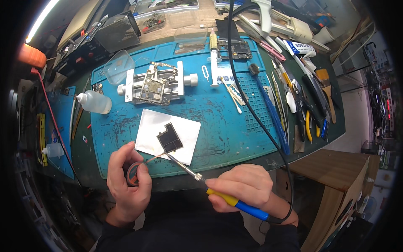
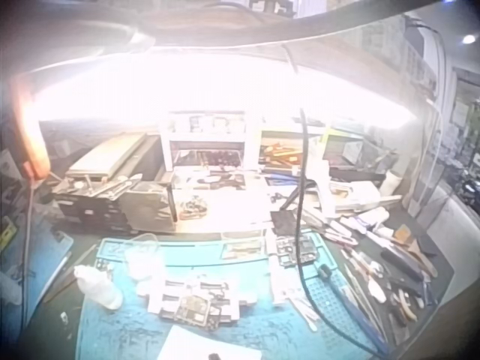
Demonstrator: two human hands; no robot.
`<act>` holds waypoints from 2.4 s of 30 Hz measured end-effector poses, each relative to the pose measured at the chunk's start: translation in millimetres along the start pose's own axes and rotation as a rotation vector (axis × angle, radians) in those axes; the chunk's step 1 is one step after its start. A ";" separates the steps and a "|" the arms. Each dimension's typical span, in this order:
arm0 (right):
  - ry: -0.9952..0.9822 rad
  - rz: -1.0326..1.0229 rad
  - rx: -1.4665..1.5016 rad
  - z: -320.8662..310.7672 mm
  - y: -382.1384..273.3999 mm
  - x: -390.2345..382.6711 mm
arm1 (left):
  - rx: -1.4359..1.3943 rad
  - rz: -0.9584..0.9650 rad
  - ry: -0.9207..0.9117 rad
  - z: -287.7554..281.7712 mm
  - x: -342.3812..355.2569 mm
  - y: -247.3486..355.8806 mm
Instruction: The person solders a small black electronic component using a soldering iron and solder wire. They apply flux with a syringe, then repeatedly heat and feed solder to attach a wire to the component. The person also uses a lighter to heat the wire before resoldering.
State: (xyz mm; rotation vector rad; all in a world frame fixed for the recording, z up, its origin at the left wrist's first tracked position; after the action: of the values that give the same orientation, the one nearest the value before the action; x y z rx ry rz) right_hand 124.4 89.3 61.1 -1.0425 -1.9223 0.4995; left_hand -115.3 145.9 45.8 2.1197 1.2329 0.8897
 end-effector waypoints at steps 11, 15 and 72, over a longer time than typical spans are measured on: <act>0.006 0.019 0.000 -1.0 -0.4 2.6 | 0.008 0.024 -0.008 -0.6 -1.3 -3.1; 0.002 0.053 -0.023 -1.4 0.4 4.4 | -0.004 -0.002 0.001 3.1 0.4 -5.0; 0.069 0.029 -0.332 17.4 -8.7 19.7 | 0.009 -0.067 -0.031 -19.6 43.2 1.6</act>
State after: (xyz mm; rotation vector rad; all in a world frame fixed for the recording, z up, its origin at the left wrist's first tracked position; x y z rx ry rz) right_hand 100.4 101.5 67.5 -1.2815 -1.9715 0.1578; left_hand -113.3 185.8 71.6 2.0787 1.2869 0.8204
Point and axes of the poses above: each hand's wrist, its own x-axis towards the middle knuckle, its own z-axis out of the palm, y = z × x, the point moved 5 cm from there along x, towards the middle knuckle, and after that the axes turned 5 degrees about -y, right-handed, at the moved point
